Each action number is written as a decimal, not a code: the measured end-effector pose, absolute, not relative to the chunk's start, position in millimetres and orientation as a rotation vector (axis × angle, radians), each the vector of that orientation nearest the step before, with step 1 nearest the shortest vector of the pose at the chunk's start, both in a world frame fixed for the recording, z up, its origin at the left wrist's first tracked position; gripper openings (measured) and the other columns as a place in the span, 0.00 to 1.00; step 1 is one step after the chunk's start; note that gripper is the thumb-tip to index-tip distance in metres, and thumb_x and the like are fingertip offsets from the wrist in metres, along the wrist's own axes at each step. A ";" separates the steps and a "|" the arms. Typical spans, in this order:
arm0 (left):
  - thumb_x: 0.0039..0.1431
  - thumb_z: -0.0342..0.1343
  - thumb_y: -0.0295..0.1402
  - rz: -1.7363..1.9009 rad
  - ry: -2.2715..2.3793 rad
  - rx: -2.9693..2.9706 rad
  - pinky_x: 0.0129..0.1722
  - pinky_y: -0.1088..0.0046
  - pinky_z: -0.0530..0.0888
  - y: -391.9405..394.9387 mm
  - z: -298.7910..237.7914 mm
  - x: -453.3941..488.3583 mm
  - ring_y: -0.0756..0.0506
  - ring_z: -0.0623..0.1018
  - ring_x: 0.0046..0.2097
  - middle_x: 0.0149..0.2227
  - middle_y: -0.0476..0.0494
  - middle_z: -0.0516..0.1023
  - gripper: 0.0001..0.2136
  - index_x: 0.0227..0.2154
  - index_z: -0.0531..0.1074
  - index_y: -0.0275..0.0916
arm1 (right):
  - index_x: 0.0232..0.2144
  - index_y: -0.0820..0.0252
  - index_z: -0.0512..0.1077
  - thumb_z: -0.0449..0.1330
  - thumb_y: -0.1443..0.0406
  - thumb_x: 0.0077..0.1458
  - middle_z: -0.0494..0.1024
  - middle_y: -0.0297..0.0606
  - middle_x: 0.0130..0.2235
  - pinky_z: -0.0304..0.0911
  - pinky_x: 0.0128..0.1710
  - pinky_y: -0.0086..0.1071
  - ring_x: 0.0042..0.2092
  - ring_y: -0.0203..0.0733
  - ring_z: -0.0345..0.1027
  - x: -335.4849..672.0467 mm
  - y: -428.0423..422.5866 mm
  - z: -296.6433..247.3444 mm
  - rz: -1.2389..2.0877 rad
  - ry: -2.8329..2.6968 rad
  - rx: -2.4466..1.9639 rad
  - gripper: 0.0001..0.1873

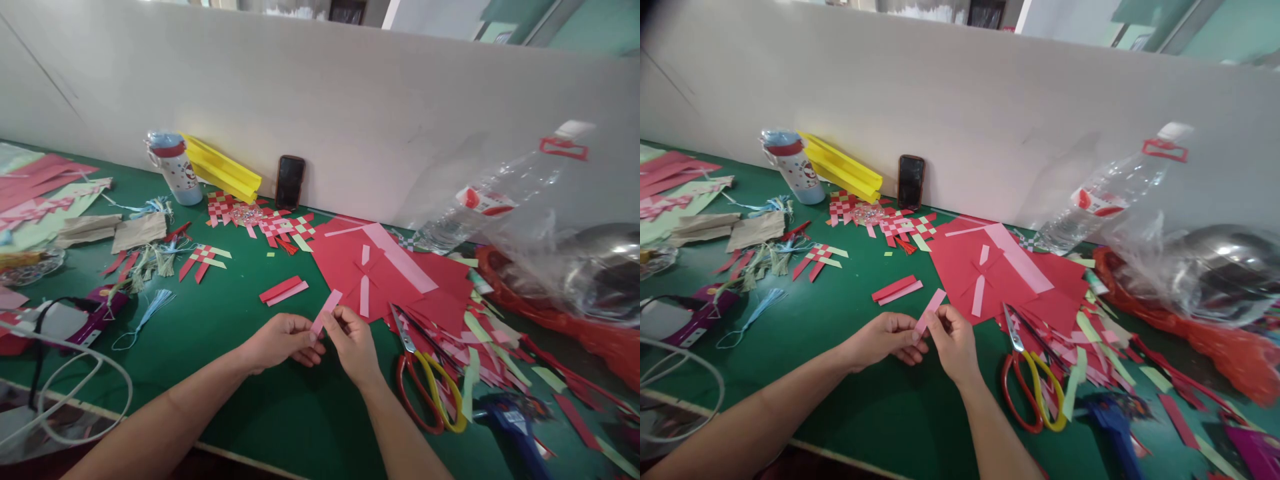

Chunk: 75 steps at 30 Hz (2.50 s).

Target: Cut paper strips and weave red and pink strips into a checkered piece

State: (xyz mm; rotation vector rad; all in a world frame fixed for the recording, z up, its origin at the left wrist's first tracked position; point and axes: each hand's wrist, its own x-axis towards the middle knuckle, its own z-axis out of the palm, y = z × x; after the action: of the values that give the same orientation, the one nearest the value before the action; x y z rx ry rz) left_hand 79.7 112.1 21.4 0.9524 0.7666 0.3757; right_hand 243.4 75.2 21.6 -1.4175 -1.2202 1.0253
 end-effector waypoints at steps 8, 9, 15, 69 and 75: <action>0.49 0.64 0.46 0.378 0.796 1.006 0.35 0.70 0.76 112.1 22.6 80.3 0.49 0.79 0.31 0.32 0.43 0.79 0.18 0.30 0.73 0.33 | 0.28 0.60 0.70 0.61 0.54 0.54 0.72 0.33 0.27 0.60 0.31 0.31 0.30 0.38 0.64 245.3 74.7 14.1 1.172 -1.285 -1.439 0.15; 0.49 0.64 0.46 0.373 0.798 1.009 0.34 0.70 0.76 112.0 22.1 80.5 0.49 0.79 0.30 0.31 0.43 0.79 0.17 0.30 0.73 0.34 | 0.27 0.60 0.70 0.62 0.54 0.53 0.72 0.33 0.26 0.60 0.31 0.31 0.30 0.38 0.64 246.3 75.1 13.8 1.158 -1.266 -1.447 0.15; 0.47 0.64 0.42 0.318 0.791 1.021 0.33 0.70 0.76 110.7 20.1 80.8 0.49 0.79 0.29 0.29 0.44 0.79 0.16 0.33 0.74 0.34 | 0.25 0.59 0.69 0.66 0.54 0.50 0.61 0.26 0.20 0.49 0.23 0.28 0.23 0.31 0.52 260.1 80.1 12.3 1.097 -0.998 -1.344 0.15; 0.60 0.49 0.27 1.148 1.456 2.251 0.51 0.57 0.69 153.1 11.6 47.1 0.39 0.68 0.50 0.46 0.39 0.73 0.12 0.42 0.75 0.41 | 0.51 0.64 0.71 0.50 0.64 0.59 0.74 0.51 0.52 0.54 0.55 0.46 0.55 0.54 0.60 325.8 101.4 -0.9 -0.242 -1.831 -2.144 0.20; 0.60 0.47 0.24 1.166 1.127 2.338 0.46 0.66 0.73 140.6 12.4 58.3 0.45 0.73 0.44 0.41 0.42 0.77 0.12 0.36 0.76 0.41 | 0.50 0.68 0.70 0.56 0.67 0.56 0.77 0.56 0.47 0.57 0.50 0.45 0.51 0.55 0.67 351.8 131.9 7.9 -0.229 -1.765 -2.339 0.20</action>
State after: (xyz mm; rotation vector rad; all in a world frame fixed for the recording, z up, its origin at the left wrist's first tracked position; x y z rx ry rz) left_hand 58.3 140.6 12.4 2.3382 1.1272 1.1659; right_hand 351.8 131.9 7.9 -2.3389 -1.7649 -0.2286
